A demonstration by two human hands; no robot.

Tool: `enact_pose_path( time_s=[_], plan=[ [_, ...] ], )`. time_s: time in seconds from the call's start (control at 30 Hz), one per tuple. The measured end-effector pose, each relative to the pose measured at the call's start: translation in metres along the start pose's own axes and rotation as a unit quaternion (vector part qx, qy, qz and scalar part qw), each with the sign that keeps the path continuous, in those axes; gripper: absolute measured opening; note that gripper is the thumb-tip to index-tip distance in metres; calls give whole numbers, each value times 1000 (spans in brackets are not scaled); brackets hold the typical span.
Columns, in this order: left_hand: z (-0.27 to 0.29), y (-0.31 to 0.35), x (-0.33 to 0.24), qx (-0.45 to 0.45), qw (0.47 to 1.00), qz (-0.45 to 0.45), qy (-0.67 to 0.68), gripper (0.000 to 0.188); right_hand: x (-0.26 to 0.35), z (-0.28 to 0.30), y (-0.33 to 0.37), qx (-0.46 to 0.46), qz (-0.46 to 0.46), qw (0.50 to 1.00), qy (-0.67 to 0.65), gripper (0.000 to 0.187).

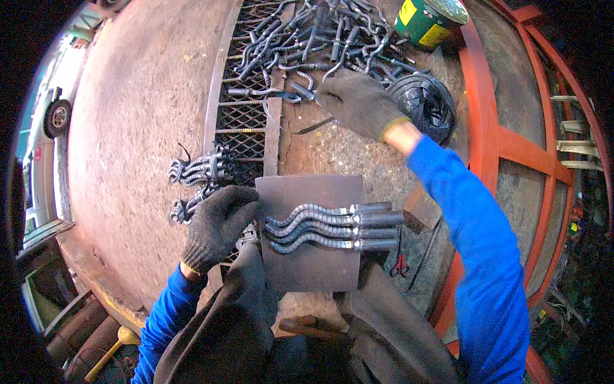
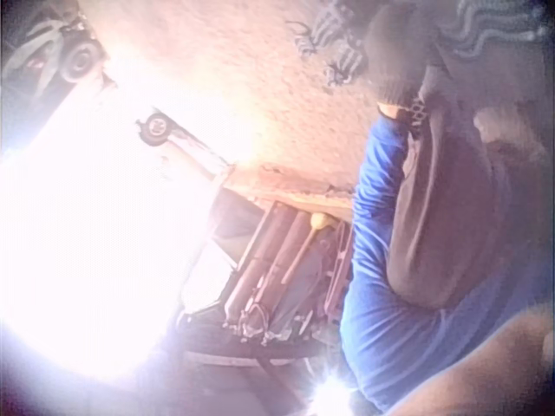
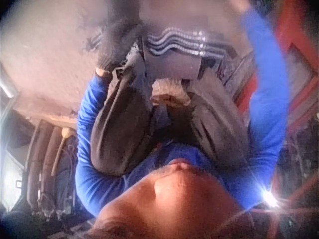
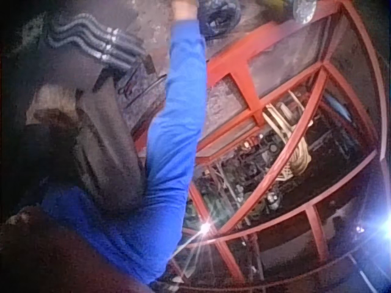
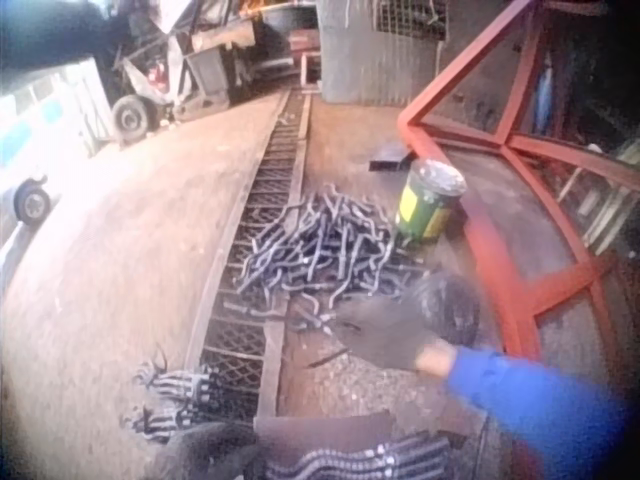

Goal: The person sits on the floor and bundles several short metal tubes together using a black strap. They then pick up multiple wavy metal rods, align them, and place them on a metal plate. The person continues to gather and arrange the metal parts.

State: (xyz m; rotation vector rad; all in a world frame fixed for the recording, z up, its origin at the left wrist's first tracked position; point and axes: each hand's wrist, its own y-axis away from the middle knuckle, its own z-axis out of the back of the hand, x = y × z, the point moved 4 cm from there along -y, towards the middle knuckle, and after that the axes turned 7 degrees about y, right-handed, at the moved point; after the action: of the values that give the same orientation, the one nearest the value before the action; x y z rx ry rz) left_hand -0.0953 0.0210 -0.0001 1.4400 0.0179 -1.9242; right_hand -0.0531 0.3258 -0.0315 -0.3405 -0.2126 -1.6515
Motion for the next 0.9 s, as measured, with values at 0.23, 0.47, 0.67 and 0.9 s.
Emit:
enact_pose_path(
  time_s=[0.23, 0.47, 0.67, 0.9],
  plan=[
    [0, 2, 6, -7, 999, -31, -19, 23, -48, -115, -31, 219, -130, 946, 199, 31],
    [1, 0, 1, -12, 1000, -11, 1, 22, -62, -117, -21, 169, -185, 961, 115, 41],
    [16, -6, -7, -59, 998, -8, 18, 20, -34, -43, -37, 21, -93, 993, -68, 39],
    [22, -15, -34, -127, 978, -108, 128, 47, 39, 78, -5, -59, -93, 874, -472, 27]
  ],
)
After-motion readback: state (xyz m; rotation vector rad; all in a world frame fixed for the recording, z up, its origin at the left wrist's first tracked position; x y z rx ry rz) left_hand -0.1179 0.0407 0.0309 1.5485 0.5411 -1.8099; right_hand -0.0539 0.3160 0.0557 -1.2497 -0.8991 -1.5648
